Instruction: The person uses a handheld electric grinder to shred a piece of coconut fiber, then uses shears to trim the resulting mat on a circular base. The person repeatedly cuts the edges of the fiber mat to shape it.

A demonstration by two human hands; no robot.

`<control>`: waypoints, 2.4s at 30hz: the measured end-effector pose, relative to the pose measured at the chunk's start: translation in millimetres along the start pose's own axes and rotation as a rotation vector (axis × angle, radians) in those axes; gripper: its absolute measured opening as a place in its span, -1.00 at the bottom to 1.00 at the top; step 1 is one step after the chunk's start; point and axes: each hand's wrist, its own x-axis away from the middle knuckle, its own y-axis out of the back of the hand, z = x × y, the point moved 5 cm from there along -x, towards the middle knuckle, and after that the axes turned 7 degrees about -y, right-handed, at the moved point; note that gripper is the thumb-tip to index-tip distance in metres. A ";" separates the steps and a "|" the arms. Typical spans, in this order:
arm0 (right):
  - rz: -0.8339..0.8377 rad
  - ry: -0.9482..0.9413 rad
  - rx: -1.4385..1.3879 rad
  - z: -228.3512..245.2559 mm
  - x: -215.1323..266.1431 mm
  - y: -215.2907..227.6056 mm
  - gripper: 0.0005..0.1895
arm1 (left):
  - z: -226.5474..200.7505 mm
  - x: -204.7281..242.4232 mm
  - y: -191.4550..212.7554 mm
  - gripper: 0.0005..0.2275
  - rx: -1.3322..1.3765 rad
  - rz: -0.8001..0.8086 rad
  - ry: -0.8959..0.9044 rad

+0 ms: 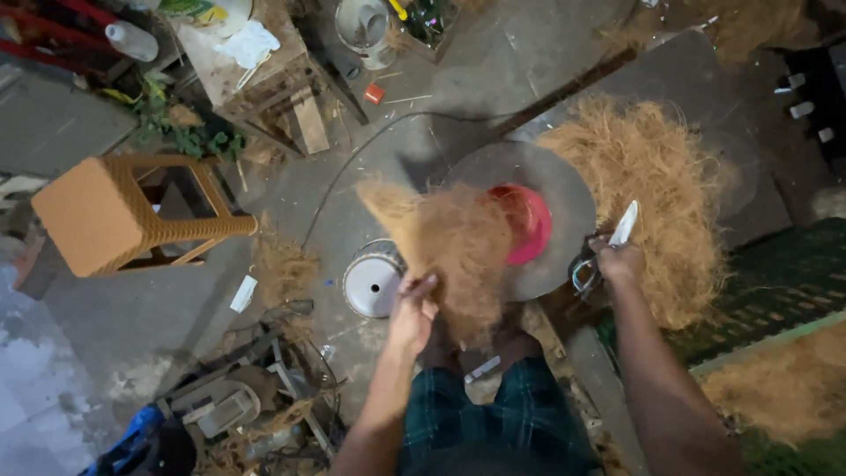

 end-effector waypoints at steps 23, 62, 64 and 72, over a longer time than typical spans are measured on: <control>0.014 0.175 -0.167 8.6 17.7 -16.1 -0.80 | 134.7 -114.1 5.8 -0.34 0.322 0.063 0.640; 0.287 0.037 -0.486 3.8 68.5 29.9 -0.42 | 6.2 -64.3 46.5 -0.38 -0.402 0.084 0.179; 0.277 0.044 -0.570 -18.7 71.9 42.1 -0.44 | -41.6 -22.3 6.0 -0.39 -0.378 0.105 0.182; 0.106 -0.025 -0.818 -95.5 176.6 103.3 -0.61 | -105.4 53.0 -34.8 -0.45 -0.327 0.180 0.230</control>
